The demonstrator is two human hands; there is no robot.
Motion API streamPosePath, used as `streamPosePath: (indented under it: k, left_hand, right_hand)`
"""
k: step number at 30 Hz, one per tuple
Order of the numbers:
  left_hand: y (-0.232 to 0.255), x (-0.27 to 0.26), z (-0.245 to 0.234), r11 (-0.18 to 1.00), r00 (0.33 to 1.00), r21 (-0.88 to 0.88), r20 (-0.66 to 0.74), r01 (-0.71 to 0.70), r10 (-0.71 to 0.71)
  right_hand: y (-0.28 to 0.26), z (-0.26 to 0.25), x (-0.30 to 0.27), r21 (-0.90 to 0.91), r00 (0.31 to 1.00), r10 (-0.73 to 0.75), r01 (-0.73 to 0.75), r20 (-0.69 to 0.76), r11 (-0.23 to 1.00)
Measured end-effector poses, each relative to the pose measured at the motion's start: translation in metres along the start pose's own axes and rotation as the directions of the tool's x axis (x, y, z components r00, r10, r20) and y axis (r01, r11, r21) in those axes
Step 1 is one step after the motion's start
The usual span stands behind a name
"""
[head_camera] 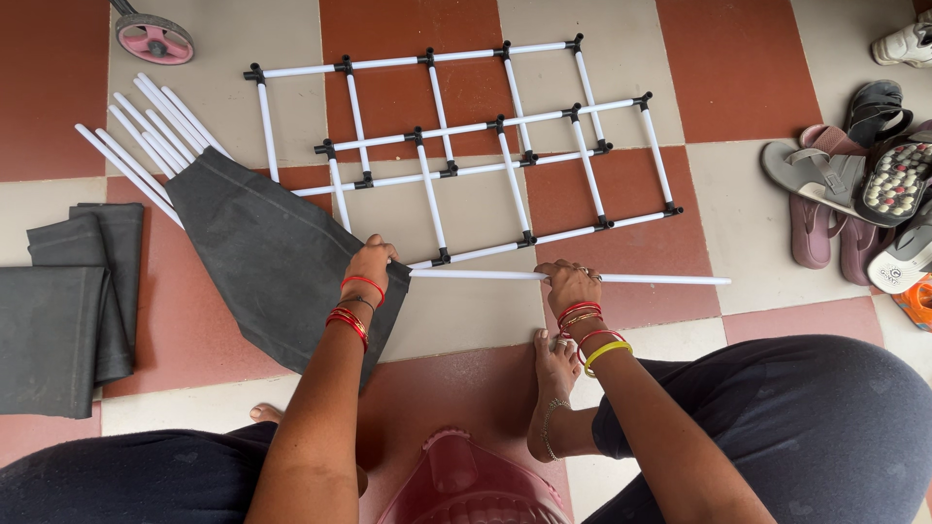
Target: The person assembles a multi-tier rack by inserting white pipes into black plastic connectors and sliding black fabric shelves onto the pipes.
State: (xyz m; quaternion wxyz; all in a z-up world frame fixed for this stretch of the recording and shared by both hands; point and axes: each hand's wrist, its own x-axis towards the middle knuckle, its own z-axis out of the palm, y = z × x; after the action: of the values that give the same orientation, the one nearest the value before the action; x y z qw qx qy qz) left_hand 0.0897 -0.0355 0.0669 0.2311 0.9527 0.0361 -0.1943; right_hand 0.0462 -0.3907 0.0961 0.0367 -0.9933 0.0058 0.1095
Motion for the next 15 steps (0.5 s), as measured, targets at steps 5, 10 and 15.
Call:
streamPosePath:
  k: [5,10,15]
  left_hand:
    - [0.0044,-0.0039,-0.0054,0.998,0.999,0.055,0.041,-0.032,0.03]
    - [0.0064,-0.0058,-0.0074,0.993,0.999,0.112,0.036,-0.037,0.033]
    - [0.0057,-0.005,-0.009,0.989,0.999,0.151,0.042,-0.004,-0.002]
  right_hand:
    - [-0.0002,-0.0007,-0.0012,-0.015,1.0,0.008,-0.008,-0.004,1.0]
    - [0.001,0.0001,-0.0013,0.001,0.999,0.015,-0.015,-0.028,1.0]
    - [-0.0044,-0.009,-0.0026,0.033,0.998,0.008,-0.006,-0.061,0.999]
